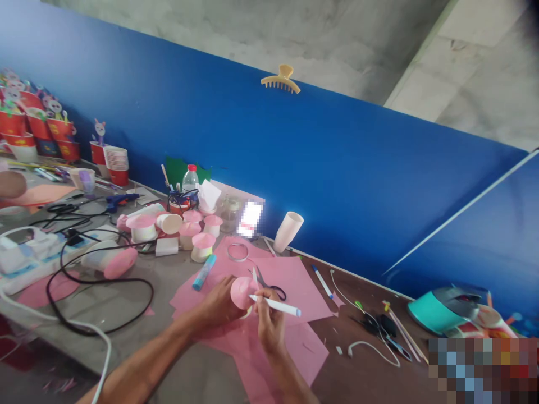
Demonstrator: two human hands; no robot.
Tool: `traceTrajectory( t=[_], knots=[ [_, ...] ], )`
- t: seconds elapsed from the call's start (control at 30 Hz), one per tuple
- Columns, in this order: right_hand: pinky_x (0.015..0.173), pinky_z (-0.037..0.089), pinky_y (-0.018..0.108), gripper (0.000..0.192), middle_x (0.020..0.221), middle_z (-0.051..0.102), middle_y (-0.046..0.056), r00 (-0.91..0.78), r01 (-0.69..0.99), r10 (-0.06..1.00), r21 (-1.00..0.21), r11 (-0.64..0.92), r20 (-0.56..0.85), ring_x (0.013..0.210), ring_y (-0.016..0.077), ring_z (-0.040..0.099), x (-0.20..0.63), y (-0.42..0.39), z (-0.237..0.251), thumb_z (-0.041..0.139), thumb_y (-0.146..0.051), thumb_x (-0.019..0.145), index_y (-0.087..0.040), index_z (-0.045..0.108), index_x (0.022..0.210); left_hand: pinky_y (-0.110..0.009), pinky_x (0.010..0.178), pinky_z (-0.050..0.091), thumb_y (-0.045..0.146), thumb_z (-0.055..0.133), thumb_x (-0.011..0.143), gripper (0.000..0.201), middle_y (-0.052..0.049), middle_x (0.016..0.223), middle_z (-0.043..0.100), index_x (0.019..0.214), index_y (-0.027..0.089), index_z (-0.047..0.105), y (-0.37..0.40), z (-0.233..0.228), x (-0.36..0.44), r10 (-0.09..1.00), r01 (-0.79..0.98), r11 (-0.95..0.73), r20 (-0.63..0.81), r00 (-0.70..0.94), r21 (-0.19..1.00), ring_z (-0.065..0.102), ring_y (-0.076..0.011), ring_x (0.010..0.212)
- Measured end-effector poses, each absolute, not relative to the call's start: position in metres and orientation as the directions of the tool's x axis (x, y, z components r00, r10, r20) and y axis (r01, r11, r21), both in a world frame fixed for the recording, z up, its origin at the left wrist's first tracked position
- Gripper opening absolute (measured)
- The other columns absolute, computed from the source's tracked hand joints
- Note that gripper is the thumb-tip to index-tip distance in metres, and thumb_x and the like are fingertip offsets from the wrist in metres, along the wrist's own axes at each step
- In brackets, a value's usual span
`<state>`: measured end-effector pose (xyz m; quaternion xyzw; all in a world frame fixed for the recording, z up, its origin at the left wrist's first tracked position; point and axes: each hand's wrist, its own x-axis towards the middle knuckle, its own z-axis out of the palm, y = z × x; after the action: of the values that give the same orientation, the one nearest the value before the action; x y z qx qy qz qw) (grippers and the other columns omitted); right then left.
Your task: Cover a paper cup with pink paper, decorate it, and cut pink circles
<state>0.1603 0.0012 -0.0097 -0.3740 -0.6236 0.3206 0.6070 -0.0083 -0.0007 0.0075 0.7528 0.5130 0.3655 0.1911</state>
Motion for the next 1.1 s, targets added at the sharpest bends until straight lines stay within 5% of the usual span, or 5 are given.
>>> traceTrajectory(
  t=[1.1],
  knots=[
    [0.056,0.049,0.029,0.043,0.066,0.058,-0.001,0.003,0.122,0.841,-0.835,0.537,0.542,0.058,0.0151,0.051,0.1641,0.005,-0.0111,0.051,-0.055,0.102,-0.021,0.065,0.079,-0.039,0.084,0.057,0.022,0.069,0.074,0.021,-0.008,0.1,0.071,0.095,0.02,0.065,0.0007,-0.0011,-0.0086,0.933,0.66,-0.349,0.309,0.182,0.665,0.066,-0.0264,0.092]
  ],
)
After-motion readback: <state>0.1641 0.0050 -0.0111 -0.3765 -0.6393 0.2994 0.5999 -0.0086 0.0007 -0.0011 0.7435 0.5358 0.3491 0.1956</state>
